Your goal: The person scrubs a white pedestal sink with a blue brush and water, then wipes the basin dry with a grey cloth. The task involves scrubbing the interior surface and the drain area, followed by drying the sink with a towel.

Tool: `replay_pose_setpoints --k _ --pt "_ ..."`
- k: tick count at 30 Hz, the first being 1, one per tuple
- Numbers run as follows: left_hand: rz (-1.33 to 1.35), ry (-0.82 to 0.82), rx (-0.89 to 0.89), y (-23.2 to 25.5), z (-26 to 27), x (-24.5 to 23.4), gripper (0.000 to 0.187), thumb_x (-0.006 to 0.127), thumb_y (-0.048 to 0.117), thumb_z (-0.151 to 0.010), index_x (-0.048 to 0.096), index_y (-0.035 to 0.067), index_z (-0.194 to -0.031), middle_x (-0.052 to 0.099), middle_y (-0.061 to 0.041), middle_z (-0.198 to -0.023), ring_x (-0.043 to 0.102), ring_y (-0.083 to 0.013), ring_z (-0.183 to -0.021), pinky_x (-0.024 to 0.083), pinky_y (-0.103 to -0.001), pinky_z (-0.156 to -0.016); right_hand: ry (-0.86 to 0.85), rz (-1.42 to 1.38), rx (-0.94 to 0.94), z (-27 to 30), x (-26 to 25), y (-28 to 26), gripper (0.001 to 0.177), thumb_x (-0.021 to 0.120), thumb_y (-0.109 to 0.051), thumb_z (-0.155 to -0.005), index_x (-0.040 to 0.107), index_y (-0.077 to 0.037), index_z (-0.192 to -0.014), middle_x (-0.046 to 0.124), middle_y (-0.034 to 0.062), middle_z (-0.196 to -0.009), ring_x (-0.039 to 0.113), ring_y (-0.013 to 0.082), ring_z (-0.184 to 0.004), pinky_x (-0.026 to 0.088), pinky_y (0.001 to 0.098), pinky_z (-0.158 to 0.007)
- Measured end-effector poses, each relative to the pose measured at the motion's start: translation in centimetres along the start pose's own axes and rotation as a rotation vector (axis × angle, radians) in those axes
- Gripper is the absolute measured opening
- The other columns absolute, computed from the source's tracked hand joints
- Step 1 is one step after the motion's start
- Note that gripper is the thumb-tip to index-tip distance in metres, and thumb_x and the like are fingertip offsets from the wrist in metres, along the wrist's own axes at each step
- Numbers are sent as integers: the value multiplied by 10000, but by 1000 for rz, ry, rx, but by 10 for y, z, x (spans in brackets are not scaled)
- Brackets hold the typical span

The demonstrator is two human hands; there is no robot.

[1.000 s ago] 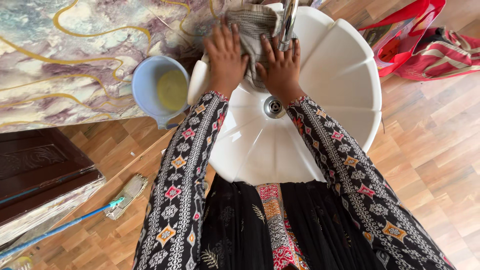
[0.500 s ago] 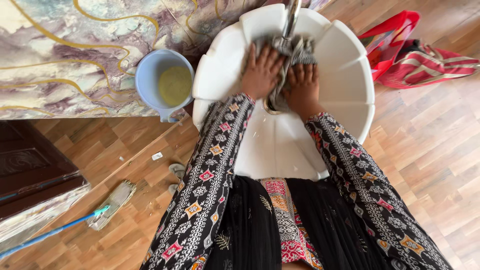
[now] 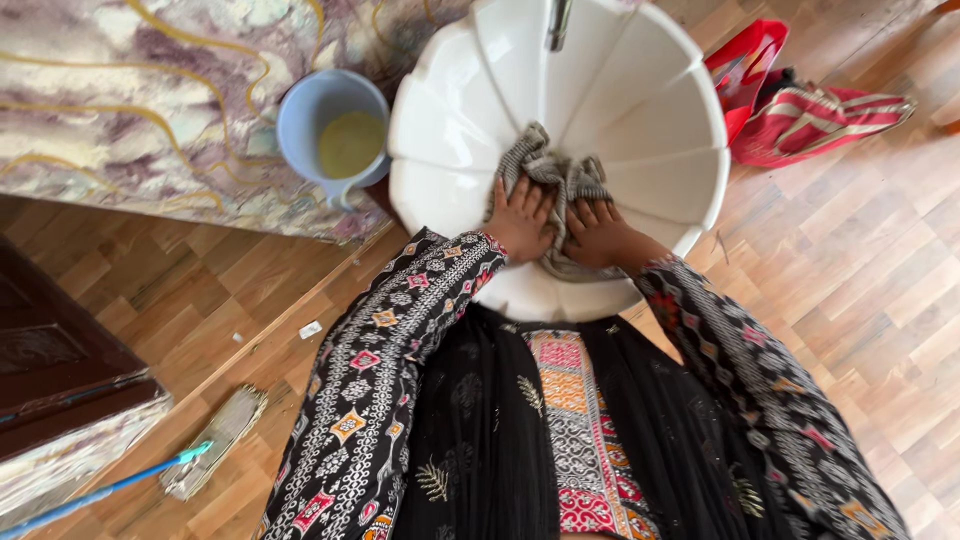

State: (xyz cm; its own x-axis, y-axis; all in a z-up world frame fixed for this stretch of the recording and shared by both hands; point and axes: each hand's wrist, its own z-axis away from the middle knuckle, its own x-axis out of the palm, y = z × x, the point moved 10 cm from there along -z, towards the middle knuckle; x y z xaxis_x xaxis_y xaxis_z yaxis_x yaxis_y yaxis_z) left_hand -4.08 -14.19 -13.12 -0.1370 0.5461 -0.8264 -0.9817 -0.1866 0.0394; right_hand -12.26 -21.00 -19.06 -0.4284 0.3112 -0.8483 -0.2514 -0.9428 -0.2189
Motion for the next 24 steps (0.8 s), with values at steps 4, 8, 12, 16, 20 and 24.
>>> replay_pose_setpoints --k 4,8,12,16,20,24 --pt "6 -184 6 18 63 -17 752 350 534 -1003 209 74 -1581 140 -223 -1646 42 -480 -1525 60 -759 -1115 -101 -118 -23 41 3 -37 801 403 -577 -985 230 -82 -1591 147 310 -1633 110 531 -1500 113 574 -1209" --pt "291 -2 -41 -23 105 -54 465 491 432 -1047 676 77 -1284 691 -165 -1348 615 -334 -1308 381 -574 -1176 -146 162 -225 84 -28 -93 554 415 -413 -1019 416 -117 -1487 226 253 -1639 165 544 -1502 159 648 -1220" --pt "159 739 -504 -147 159 -112 478 620 346 -989 594 51 -1364 488 -173 -1525 420 -389 -1419 172 -629 -1223 -4 174 -495 81 -42 -145 428 463 -287 -1008 543 0 -1316 261 287 -1601 165 544 -1479 171 703 -1169" --pt "53 724 -568 -171 181 -106 709 671 413 -984 479 -8 -1521 239 -178 -1683 202 -434 -1531 25 -678 -1213 -27 -21 -428 34 -9 -157 532 374 -369 -1061 391 -5 -1448 211 304 -1641 75 553 -1531 127 637 -1210" --pt "69 804 -531 -161 188 -103 738 667 430 -987 474 -2 -1552 174 -126 -1717 143 -404 -1565 8 -672 -1221 158 -259 -332 10 -7 -131 721 292 -450 -1077 158 16 -1610 140 339 -1660 47 528 -1516 71 633 -1184" --pt "168 799 -421 -142 198 -100 590 615 448 -1029 585 50 -1463 200 -125 -1720 142 -407 -1574 7 -699 -1208 49 -40 105 29 -21 -71 774 276 -602 -1040 180 -149 -1660 227 176 -1694 185 393 -1550 107 577 -1279"
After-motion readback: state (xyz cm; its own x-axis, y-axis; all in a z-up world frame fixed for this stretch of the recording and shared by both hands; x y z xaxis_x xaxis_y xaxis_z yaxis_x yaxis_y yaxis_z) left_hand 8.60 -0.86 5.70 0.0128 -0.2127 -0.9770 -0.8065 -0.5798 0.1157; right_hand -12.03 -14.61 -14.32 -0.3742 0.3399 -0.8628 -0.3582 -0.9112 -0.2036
